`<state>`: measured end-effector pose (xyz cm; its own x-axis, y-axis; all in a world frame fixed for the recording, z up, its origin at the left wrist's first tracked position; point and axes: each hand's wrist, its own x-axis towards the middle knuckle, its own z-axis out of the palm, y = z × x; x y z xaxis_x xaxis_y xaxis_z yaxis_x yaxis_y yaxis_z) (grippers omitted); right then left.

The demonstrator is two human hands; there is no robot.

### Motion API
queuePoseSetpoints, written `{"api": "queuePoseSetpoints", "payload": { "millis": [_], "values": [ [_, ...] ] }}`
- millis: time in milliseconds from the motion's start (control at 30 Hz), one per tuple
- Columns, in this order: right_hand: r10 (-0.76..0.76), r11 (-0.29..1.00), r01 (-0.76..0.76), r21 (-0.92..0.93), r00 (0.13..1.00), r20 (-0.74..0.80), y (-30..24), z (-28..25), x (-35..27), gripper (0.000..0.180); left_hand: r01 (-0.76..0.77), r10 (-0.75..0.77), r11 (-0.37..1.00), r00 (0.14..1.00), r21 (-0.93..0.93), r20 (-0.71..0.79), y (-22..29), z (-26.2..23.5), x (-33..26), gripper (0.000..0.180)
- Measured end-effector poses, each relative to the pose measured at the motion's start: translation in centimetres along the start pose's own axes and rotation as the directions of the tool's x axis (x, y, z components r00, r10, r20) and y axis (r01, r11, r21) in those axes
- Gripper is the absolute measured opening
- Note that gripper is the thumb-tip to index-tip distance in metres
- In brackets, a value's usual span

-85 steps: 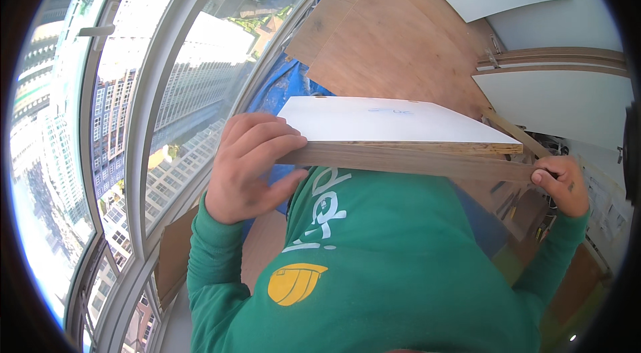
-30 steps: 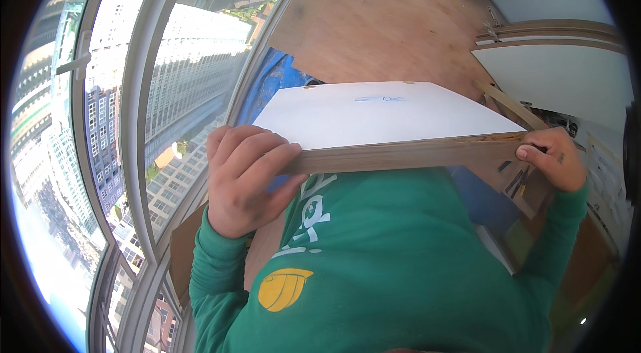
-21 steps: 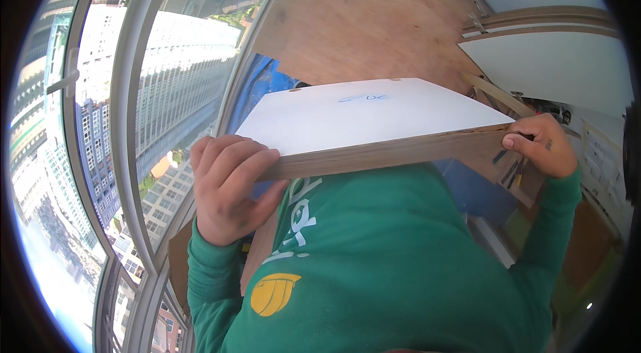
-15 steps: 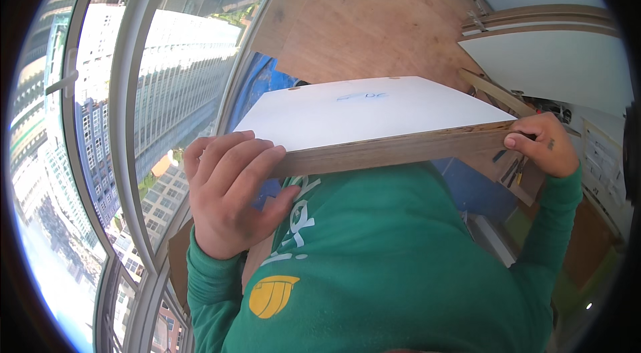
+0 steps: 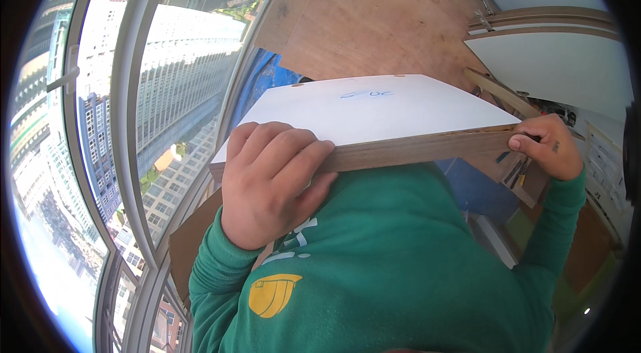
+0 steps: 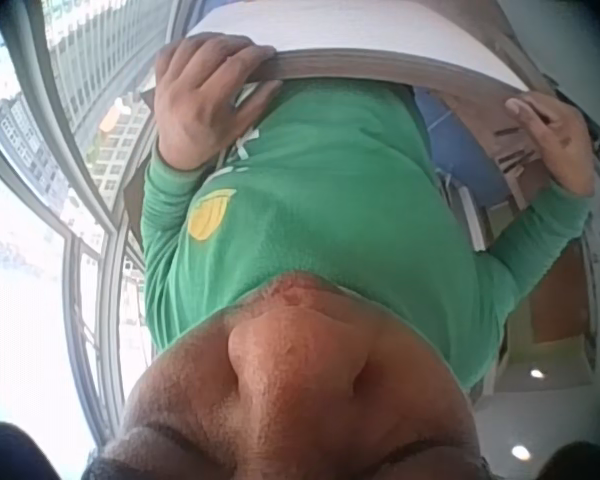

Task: The person assembles a cabinet door by attaching a curved wooden edge band to a white panel. They use a utility knife to trim the band, a hammer to tap it into place, and a screwdriver to secure it. The person repeatedly checks alignment and adjusts the band during the process.

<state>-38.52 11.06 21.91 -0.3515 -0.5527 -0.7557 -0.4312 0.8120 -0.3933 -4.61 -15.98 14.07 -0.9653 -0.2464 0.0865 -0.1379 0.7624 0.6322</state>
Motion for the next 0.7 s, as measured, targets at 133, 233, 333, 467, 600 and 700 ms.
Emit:
{"api": "queuePoseSetpoints", "payload": {
  "millis": [133,233,333,467,600,700],
  "values": [
    [0.005,1.000,-0.005,0.005,1.000,0.015,0.13,-0.14,0.18,0.040,0.003,-0.003,1.000,1.000,-0.001,0.000,-0.04,0.07,-0.03,0.047],
    [-0.003,1.000,0.003,0.015,1.000,0.022,0.21,-0.23,0.27,0.040,0.009,-0.009,1.000,1.000,0.000,0.002,-0.05,0.02,-0.02,0.047],
    [-0.011,0.998,0.010,0.066,1.000,0.020,0.33,-0.17,0.07,0.040,0.010,-0.010,1.000,1.000,0.004,0.010,0.09,0.16,0.19,0.047],
    [0.011,0.992,-0.015,0.126,0.999,0.034,0.09,-0.18,0.05,0.040,0.015,-0.015,1.000,1.000,0.017,0.017,0.05,0.05,-0.04,0.048],
    [0.006,0.997,-0.009,0.079,0.999,0.037,0.31,-0.16,0.10,0.042,0.018,-0.019,0.999,0.999,0.035,0.029,0.15,0.00,-0.11,0.048],
    [0.029,0.996,-0.032,0.079,0.999,0.043,0.12,-0.30,0.09,0.043,0.021,-0.022,0.999,0.999,0.040,0.034,0.15,0.03,-0.06,0.048]
  ]
}}
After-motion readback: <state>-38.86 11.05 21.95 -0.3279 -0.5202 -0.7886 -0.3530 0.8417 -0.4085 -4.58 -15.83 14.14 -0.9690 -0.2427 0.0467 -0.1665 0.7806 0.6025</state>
